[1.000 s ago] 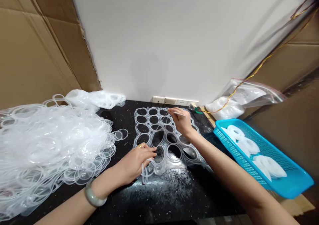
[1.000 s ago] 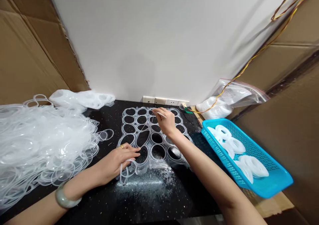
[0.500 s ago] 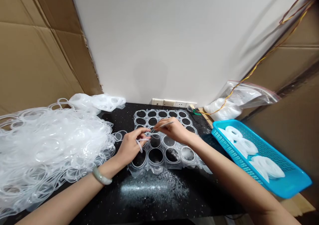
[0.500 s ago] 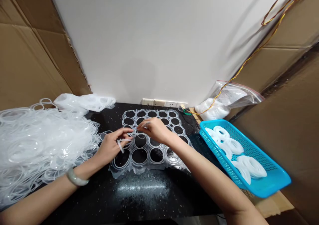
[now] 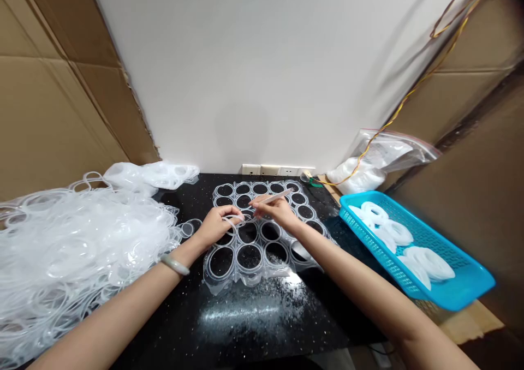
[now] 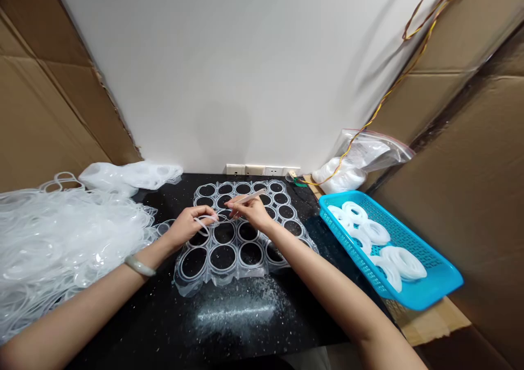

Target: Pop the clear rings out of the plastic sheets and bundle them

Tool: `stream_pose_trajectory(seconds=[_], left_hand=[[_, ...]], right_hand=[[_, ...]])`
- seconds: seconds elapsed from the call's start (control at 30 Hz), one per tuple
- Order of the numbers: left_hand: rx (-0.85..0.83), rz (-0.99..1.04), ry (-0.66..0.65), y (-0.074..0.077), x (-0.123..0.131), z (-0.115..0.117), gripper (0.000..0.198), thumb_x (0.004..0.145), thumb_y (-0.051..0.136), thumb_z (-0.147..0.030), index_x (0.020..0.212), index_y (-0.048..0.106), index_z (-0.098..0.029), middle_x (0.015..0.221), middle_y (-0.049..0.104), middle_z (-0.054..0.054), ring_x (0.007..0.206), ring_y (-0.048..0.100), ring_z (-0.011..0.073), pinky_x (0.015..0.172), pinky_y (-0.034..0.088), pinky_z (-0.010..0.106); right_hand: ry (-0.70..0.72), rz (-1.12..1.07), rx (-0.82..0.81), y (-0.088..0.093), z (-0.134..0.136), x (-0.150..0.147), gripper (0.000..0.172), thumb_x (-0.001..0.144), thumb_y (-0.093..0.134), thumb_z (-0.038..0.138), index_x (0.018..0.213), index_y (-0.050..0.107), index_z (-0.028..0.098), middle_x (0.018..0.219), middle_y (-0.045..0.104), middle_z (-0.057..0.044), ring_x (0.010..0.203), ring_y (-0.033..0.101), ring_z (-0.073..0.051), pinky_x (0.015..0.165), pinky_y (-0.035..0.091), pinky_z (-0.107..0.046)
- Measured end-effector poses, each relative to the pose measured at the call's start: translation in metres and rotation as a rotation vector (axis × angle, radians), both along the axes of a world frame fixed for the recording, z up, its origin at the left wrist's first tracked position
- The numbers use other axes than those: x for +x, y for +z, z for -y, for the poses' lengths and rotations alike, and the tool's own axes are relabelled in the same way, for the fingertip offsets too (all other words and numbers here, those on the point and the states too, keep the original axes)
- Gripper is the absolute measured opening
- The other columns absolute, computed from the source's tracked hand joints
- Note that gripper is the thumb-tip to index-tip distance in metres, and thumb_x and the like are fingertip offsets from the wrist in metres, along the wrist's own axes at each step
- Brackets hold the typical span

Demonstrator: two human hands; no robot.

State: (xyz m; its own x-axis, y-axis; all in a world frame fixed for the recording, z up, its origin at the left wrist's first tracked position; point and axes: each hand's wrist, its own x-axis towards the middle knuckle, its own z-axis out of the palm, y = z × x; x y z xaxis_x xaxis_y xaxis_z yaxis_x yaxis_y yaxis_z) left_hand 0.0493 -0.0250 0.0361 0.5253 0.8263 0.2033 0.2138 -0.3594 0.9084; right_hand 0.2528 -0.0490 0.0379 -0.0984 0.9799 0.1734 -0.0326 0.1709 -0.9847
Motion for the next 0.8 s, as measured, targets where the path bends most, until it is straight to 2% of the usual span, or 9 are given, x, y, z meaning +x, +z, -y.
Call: stream_pose_trajectory(seconds=[0.1, 0.17, 0.27, 0.4, 0.53, 0.6, 0.67, 0.8], left_hand=[[-0.24, -0.009, -0.115, 0.003, 0.002, -0.005, 0.014, 0.073, 0.063, -0.029, 0.075, 0.066, -0.015, 0.07, 0.064, 0.001, 0.066, 0.057, 0.0143, 0.068, 0.043, 0.026], [-0.288, -0.054, -0.151, 0.002, 0.003, -0.009, 0.015, 0.071, 0.064, -0.029, 0.075, 0.067, -0.015, 0.069, 0.064, 0.001, 0.063, 0.055, 0.0128, 0.063, 0.041, 0.024], [-0.317, -0.063, -0.165, -0.004, 0.004, -0.014, 0.021, 0.071, 0.066, -0.033, 0.078, 0.07, -0.014, 0.074, 0.066, 0.003, 0.061, 0.054, 0.0117, 0.06, 0.041, 0.023], [-0.374, 0.134, -0.048, -0.013, -0.001, -0.016, 0.027, 0.073, 0.067, -0.038, 0.086, 0.067, -0.014, 0.07, 0.062, 0.0, 0.053, 0.048, 0.0075, 0.05, 0.036, 0.019], [-0.392, 0.32, 0.036, -0.01, -0.016, -0.012, 0.026, 0.075, 0.068, -0.036, 0.089, 0.064, -0.014, 0.072, 0.063, 0.001, 0.056, 0.052, 0.0079, 0.056, 0.044, 0.02], [-0.329, 0.292, 0.044, -0.006, -0.025, -0.007, 0.023, 0.074, 0.068, -0.032, 0.088, 0.064, -0.014, 0.076, 0.065, 0.003, 0.059, 0.056, 0.0099, 0.055, 0.044, 0.021], [-0.164, 0.179, 0.055, -0.005, -0.033, 0.0, 0.017, 0.074, 0.067, -0.028, 0.085, 0.065, -0.015, 0.076, 0.067, 0.004, 0.061, 0.059, 0.0119, 0.053, 0.044, 0.021], [0.423, -0.027, 0.224, -0.008, -0.042, 0.017, 0.005, 0.078, 0.06, -0.017, 0.078, 0.066, -0.017, 0.074, 0.068, 0.001, 0.064, 0.061, 0.0126, 0.061, 0.047, 0.023]], right_hand=[[-0.03, -0.087, -0.147, -0.028, -0.008, 0.002, 0.036, 0.06, 0.081, 0.044, 0.077, 0.073, 0.014, 0.065, 0.069, -0.005, 0.062, 0.066, -0.017, 0.063, 0.054, -0.03], [-0.072, -0.111, -0.175, -0.039, -0.011, 0.001, 0.037, 0.056, 0.083, 0.043, 0.075, 0.072, 0.013, 0.066, 0.07, -0.005, 0.066, 0.068, -0.019, 0.065, 0.055, -0.031], [-0.109, -0.113, -0.153, -0.045, -0.011, 0.0, 0.037, 0.054, 0.083, 0.045, 0.073, 0.072, 0.014, 0.068, 0.071, -0.005, 0.068, 0.069, -0.021, 0.064, 0.055, -0.031], [-0.148, -0.108, -0.12, -0.046, -0.008, -0.002, 0.039, 0.054, 0.082, 0.048, 0.071, 0.071, 0.015, 0.067, 0.07, -0.005, 0.068, 0.07, -0.022, 0.063, 0.056, -0.03], [-0.154, -0.108, -0.105, -0.048, -0.006, -0.002, 0.04, 0.057, 0.082, 0.048, 0.073, 0.07, 0.014, 0.069, 0.071, -0.006, 0.069, 0.07, -0.022, 0.065, 0.056, -0.032], [-0.145, -0.108, -0.096, -0.049, -0.006, -0.002, 0.039, 0.058, 0.081, 0.048, 0.074, 0.069, 0.014, 0.07, 0.07, -0.006, 0.07, 0.07, -0.021, 0.066, 0.056, -0.032], [-0.14, -0.104, -0.091, -0.051, -0.006, -0.002, 0.038, 0.059, 0.081, 0.048, 0.074, 0.069, 0.015, 0.071, 0.07, -0.006, 0.071, 0.069, -0.021, 0.066, 0.056, -0.032], [-0.12, -0.098, -0.071, -0.05, -0.006, -0.002, 0.037, 0.061, 0.08, 0.048, 0.076, 0.069, 0.015, 0.074, 0.069, -0.006, 0.072, 0.069, -0.02, 0.065, 0.055, -0.031]])
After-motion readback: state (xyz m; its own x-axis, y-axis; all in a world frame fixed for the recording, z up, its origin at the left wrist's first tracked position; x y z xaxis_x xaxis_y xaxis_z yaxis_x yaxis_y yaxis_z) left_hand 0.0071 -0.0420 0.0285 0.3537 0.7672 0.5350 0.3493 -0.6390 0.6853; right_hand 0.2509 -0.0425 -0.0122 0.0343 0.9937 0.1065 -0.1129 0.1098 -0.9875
